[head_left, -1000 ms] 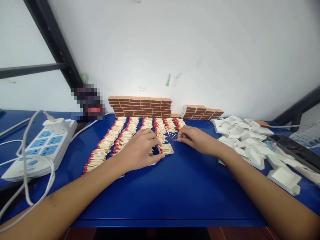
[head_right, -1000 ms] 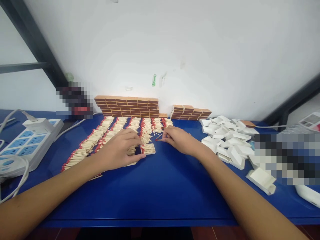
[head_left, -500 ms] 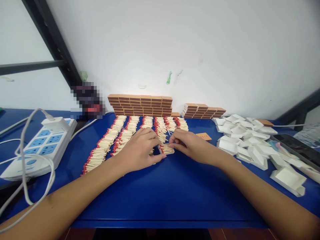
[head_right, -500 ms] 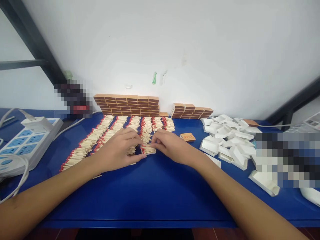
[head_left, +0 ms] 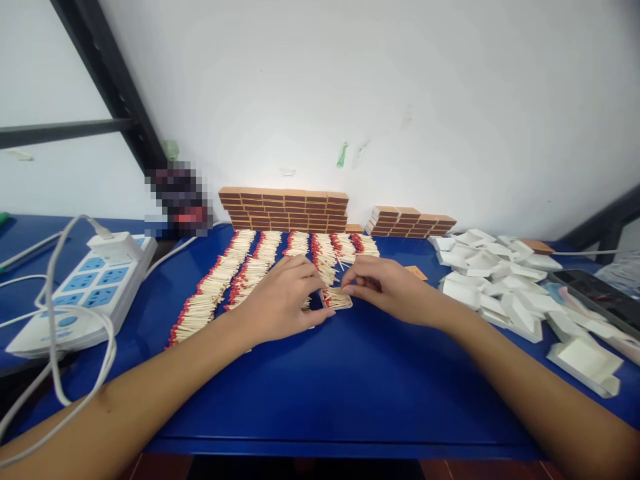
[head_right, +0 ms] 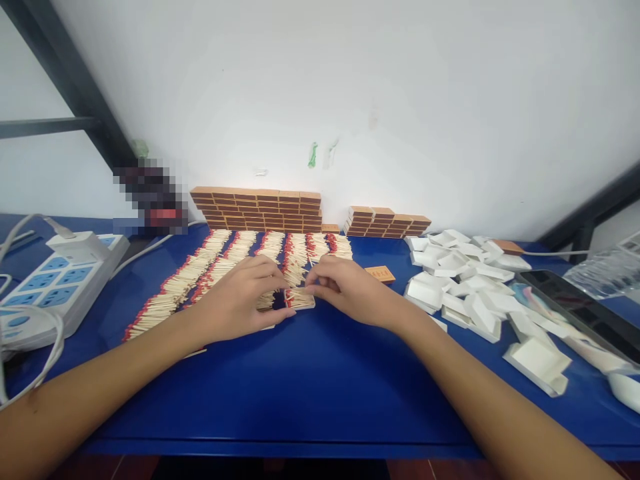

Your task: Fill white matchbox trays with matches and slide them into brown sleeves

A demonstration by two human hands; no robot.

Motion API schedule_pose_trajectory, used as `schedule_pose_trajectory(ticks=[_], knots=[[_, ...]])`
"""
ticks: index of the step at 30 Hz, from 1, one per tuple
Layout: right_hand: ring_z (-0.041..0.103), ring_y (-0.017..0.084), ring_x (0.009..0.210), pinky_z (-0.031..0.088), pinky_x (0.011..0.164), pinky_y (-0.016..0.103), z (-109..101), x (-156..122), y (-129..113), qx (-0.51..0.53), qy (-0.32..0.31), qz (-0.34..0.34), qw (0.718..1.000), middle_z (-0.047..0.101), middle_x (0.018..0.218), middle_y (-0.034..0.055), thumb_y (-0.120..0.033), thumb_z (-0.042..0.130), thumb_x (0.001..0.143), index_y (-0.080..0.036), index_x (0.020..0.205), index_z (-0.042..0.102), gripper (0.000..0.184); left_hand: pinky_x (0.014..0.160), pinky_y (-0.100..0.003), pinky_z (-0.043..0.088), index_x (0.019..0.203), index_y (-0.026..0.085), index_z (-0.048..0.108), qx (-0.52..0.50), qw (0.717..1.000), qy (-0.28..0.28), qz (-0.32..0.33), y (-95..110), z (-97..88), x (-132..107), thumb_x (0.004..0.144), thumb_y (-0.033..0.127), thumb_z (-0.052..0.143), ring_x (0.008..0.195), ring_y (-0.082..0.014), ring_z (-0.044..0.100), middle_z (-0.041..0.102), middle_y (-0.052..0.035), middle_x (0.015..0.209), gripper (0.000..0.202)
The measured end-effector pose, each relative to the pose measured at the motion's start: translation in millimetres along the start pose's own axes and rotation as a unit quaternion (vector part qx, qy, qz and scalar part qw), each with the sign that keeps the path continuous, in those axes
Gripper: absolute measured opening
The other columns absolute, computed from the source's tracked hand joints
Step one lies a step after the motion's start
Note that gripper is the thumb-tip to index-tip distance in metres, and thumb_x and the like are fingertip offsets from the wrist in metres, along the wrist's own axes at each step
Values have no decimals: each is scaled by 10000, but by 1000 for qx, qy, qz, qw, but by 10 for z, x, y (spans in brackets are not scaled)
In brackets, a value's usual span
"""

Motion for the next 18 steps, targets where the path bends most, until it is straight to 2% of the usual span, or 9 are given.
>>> schedule_pose_trajectory(ticks=[2,5,7,10,13,18], knots=[[549,181,721,425,681,319,-57,5,69,-23,24,8,999,617,811,25,-405,608,1045,-236,929,710,229,937,-442,521,995,179,752,0,1000,2,2,-3,2,1,949,444,782,1005,-271,645,718,-73,965,270],[571,200,773,435,710,332,-137,4,252,-75,57,24,995,636,883,47,-380,606,1036,-237,1006,707,178,928,-446,522,974,175,743,4,1000,-3,0,-9,14,9,951,449,776,1000,-275,638,714,-76,959,277],[591,215,824,448,737,345,-150,4,392,-101,56,38,993,645,962,68,-369,614,1023,-238,1058,705,164,925,-447,523,966,175,739,5,1000,-8,-1,-10,18,17,957,453,766,999,-277,635,711,-77,955,280],[600,222,850,452,745,347,-115,7,543,-107,29,59,992,639,984,76,-367,583,1031,-232,1002,691,175,941,-449,522,988,176,741,2,1000,-10,-3,-8,11,24,960,449,764,1015,-279,638,710,-77,960,275],[589,220,837,446,731,344,-93,14,565,-106,24,61,992,631,963,74,-386,563,1040,-229,934,660,213,939,-447,520,988,185,740,3,1000,-11,-3,-4,2,24,960,441,765,1015,-280,637,707,-73,950,259],[591,231,872,466,773,359,-94,24,505,-100,33,43,994,631,983,77,-352,567,1030,-235,1074,655,153,925,-447,518,980,186,739,6,1000,-12,0,0,-1,22,967,443,752,992,-279,634,696,-74,929,258]])
Point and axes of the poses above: each hand's wrist, its own x-axis towards the middle knuckle, its own z-axis out of the palm, y = z × x, the point moved 7 cm from there along x, towards the middle knuckle
